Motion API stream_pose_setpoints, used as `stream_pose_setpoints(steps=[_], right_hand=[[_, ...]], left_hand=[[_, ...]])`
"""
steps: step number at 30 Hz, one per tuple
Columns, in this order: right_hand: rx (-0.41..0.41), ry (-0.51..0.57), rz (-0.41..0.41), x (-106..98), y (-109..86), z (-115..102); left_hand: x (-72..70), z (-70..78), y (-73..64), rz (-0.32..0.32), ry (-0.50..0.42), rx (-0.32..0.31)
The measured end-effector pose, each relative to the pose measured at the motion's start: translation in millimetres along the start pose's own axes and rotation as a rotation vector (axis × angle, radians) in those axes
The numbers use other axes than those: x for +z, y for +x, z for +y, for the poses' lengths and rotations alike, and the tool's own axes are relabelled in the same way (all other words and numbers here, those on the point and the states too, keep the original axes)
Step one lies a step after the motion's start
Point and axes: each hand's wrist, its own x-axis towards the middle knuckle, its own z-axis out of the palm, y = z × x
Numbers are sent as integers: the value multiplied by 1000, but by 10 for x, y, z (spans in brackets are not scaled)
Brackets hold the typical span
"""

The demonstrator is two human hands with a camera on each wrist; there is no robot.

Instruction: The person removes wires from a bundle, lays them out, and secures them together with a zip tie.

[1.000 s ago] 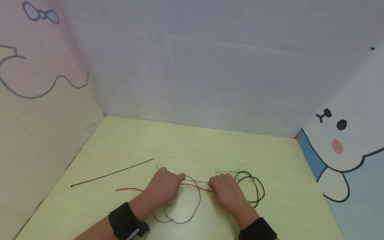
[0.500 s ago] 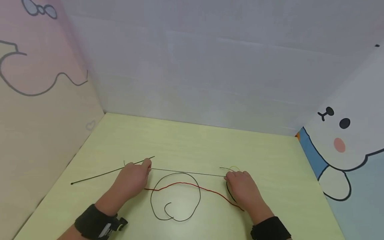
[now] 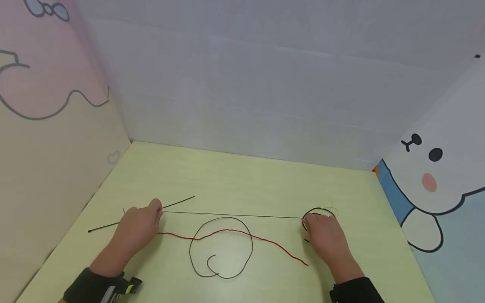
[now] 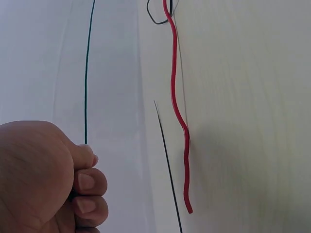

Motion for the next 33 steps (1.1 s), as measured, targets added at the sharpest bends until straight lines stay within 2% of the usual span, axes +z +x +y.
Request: stream_pose_setpoints(steps=[4,8,10,13,17,19,23,28,33], right_hand=[[84,29,-4,-103,-42,-65],[160,100,-66,-212,-188,-192],[191,132,-119,-270,-267,-246],[234,172,-227,-330,-346,-304],[262,180,-349,-295,-400,-338],[243,166,-351,-220,-428,-329],[208,166,-316,-92,-467,-313],[221,187,-291,-58,-462,-317],[215,190,-288,-89,-441,-312]], left_hand=[[-6,-31,-7,52,-88,-52],[-1,-51,-85,81,-173,-71],[-16,-59,-123,85,-185,-66],[-42,-63,-155,47,-186,-56],[-18,-52,-174,-77,-186,-48],[33,-54,-176,-133,-179,-43],[150,-75,-182,-163,-166,-11],[226,-74,-184,-145,-159,19],[194,-50,-174,-105,-151,44]])
